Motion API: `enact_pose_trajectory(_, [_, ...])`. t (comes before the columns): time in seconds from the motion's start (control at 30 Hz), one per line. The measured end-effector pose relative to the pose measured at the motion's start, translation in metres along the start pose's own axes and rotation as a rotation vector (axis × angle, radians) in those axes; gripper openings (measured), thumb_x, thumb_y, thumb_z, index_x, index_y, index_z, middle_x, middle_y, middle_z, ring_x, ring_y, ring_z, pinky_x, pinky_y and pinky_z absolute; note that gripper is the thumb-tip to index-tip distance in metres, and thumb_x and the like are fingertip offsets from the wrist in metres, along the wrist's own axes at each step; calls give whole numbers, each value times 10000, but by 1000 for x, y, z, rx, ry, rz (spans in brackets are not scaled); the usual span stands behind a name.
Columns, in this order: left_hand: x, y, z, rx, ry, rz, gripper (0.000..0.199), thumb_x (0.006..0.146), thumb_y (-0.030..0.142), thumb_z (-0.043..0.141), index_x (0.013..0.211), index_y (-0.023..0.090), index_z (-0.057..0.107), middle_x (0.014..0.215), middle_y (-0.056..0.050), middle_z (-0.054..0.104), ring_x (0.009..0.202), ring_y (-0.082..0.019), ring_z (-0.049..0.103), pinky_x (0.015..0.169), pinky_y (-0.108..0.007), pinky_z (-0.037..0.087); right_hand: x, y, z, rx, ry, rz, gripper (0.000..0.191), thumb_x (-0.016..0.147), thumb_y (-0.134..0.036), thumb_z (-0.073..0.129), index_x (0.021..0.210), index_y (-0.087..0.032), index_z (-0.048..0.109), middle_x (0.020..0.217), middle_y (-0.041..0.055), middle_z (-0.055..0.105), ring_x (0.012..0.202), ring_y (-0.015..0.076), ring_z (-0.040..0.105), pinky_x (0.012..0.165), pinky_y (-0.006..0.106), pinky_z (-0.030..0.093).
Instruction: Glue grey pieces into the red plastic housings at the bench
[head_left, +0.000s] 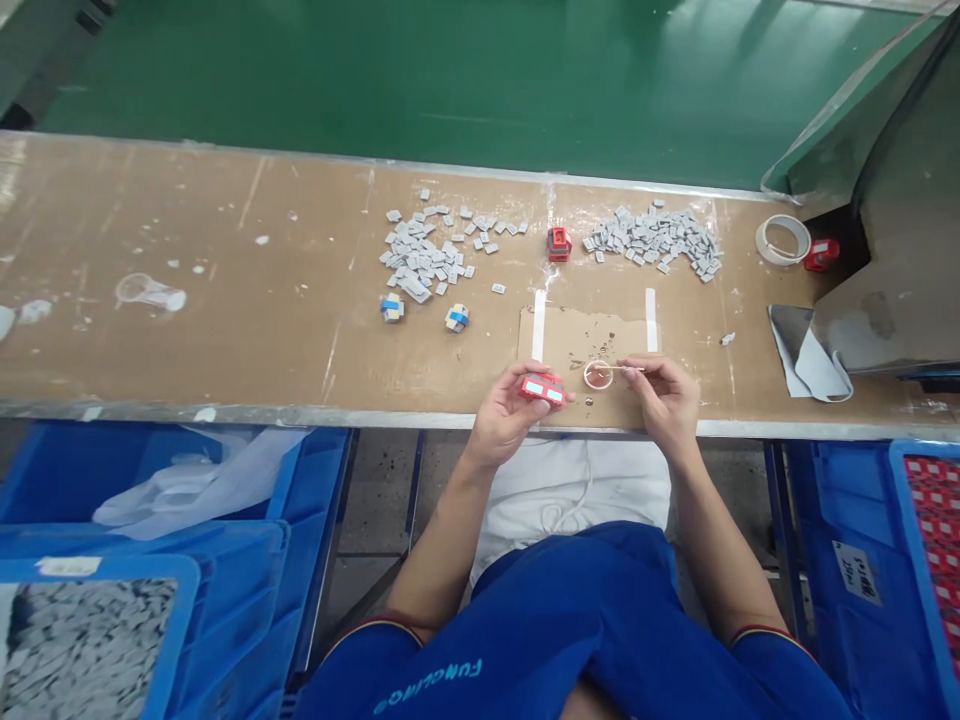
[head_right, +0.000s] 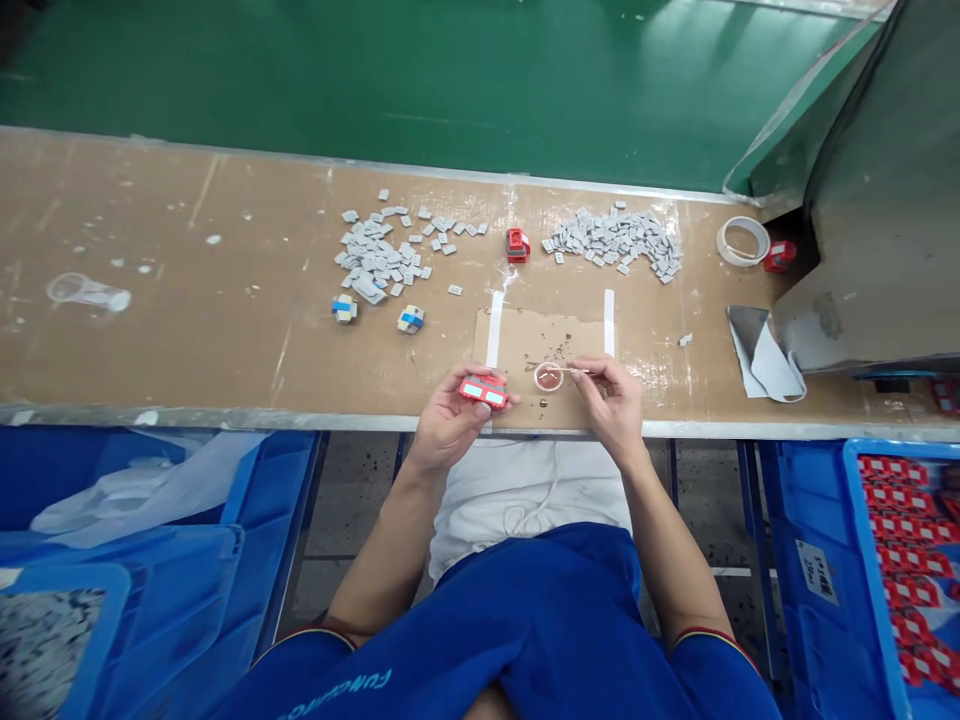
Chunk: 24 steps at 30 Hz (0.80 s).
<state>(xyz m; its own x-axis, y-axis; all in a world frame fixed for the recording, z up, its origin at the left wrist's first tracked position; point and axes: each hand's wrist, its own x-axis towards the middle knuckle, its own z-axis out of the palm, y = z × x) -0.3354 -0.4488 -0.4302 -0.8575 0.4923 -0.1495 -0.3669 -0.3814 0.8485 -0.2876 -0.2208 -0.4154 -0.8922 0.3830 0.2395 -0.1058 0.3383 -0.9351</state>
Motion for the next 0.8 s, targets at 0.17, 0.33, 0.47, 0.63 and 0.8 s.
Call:
enact_pose_trajectory(0.17, [0,-6,-2,133,-55,105,508,740,394,961,1155,226,720,1099,-80,823,911,-198,803,850,-322,647,-6,3,2,166,65,167,355,870,-560,824,893,-214,749,842,68,816,747,211,786,745,366,673])
enact_pose_trajectory(0.33, [-1,-4,-4,282,-22,179,386,815,297,903,1160,205,755,1194,-116,821,1041,-198,792,892,-275,621,-10,-7,-1,190,91,165,311,900,-515,815,901,-213,737,848,65,821,725,208,789,663,332,664])
enact_pose_trajectory(0.47, [-4,-5,-4,395,15,166,343,854,308,858,1156,183,753,1225,-140,814,1037,-210,796,876,-279,624,-21,-28,0,158,94,75,172,963,-398,775,975,-230,743,943,66,833,813,215,814,709,338,682])
enact_pose_trajectory(0.63, [-6,-8,-2,464,-4,176,288,900,308,795,1154,182,743,1248,-150,808,1083,-230,798,954,-324,626,-31,-43,11,26,-40,-74,65,990,-308,734,1029,-260,756,1016,63,837,977,249,819,867,416,701])
enact_pose_trajectory(0.8, [-6,-6,-2,493,-12,182,288,905,296,784,1167,185,740,1256,-142,807,1099,-232,796,974,-335,625,-28,-43,20,-11,-85,-110,43,995,-283,713,1004,-265,751,998,62,842,942,238,823,818,385,702])
